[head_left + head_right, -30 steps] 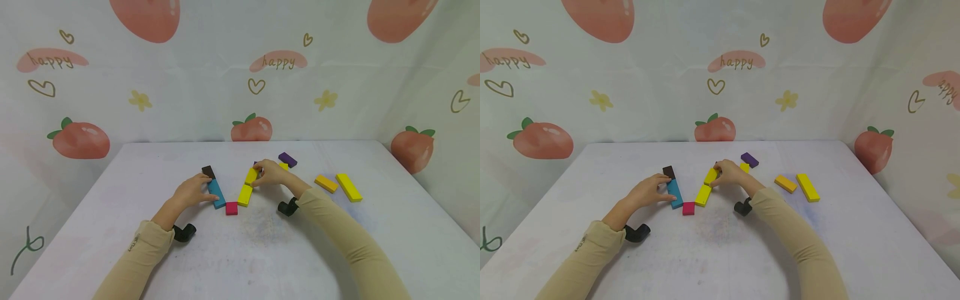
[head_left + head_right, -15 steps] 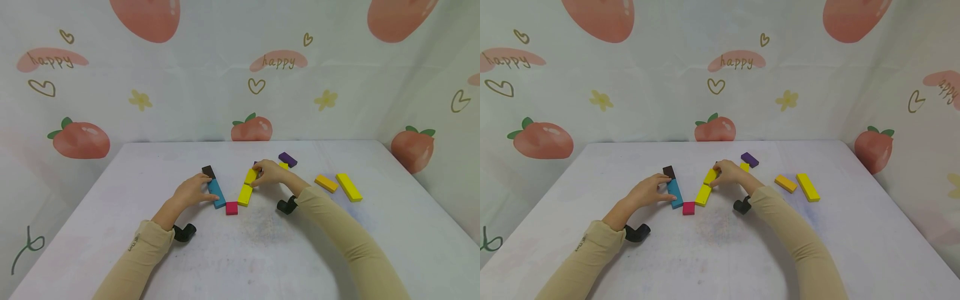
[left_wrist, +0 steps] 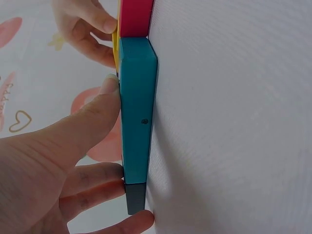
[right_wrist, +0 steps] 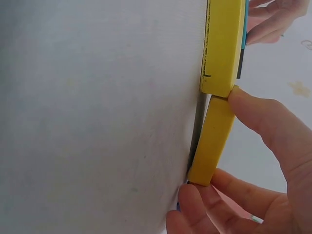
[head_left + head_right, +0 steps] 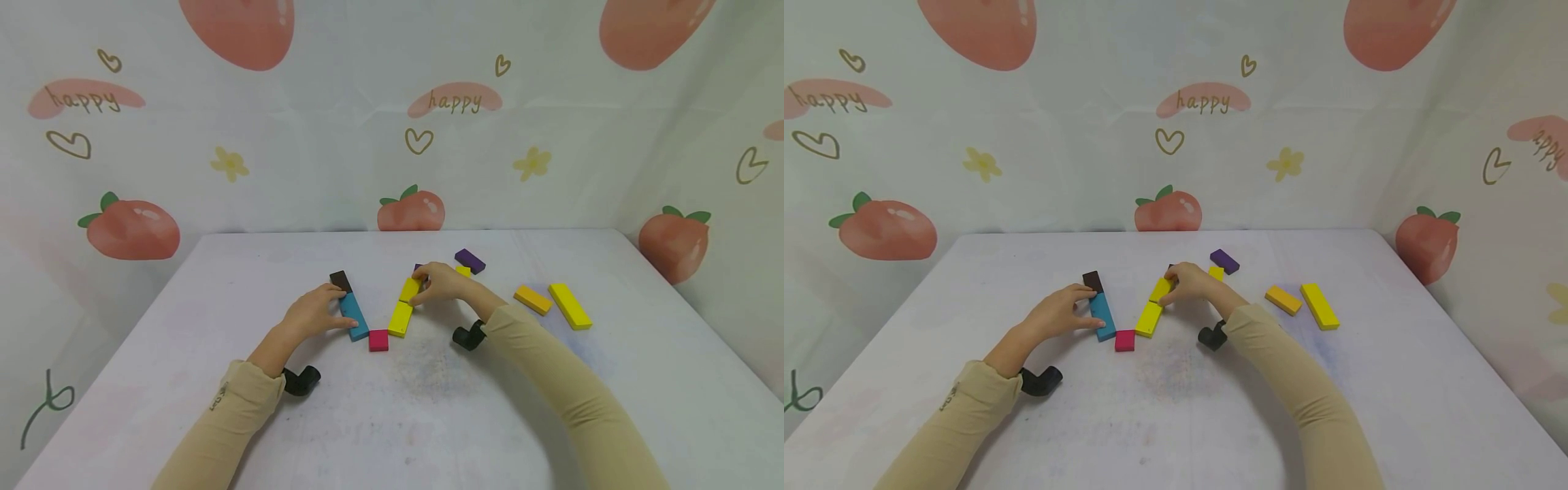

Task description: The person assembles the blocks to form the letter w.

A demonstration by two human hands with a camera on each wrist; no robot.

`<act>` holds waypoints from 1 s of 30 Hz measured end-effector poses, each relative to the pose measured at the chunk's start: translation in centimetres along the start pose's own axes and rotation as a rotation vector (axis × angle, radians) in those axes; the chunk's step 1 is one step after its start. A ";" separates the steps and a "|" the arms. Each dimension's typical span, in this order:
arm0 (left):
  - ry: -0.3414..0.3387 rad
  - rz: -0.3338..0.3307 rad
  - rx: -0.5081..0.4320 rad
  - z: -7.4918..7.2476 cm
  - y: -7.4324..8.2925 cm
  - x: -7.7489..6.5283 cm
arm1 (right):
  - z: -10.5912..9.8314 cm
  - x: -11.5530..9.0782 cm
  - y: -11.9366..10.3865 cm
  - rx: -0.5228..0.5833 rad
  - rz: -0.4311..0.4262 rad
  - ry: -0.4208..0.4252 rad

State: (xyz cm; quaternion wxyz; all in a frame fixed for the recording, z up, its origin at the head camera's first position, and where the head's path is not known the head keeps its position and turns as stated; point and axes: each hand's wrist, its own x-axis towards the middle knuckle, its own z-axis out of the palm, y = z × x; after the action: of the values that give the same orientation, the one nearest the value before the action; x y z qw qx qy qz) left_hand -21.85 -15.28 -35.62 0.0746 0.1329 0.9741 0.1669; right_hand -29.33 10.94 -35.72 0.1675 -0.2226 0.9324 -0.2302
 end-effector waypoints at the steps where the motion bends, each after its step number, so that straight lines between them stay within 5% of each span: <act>1: 0.000 0.000 0.000 0.0 0.0 0.0 | 0.0 0.0 0.0 0.001 -0.002 0.002; 30: 0.000 0.011 0.004 0.1 -0.1 -0.1 | 0.3 -0.3 1.2 0.075 -0.072 0.039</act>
State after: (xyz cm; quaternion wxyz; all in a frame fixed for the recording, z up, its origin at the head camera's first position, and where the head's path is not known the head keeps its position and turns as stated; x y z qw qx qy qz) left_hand -21.77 -15.38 -35.71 0.0736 0.1382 0.9738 0.1651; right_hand -29.40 11.92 -36.53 0.1489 -0.2451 0.9176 -0.2753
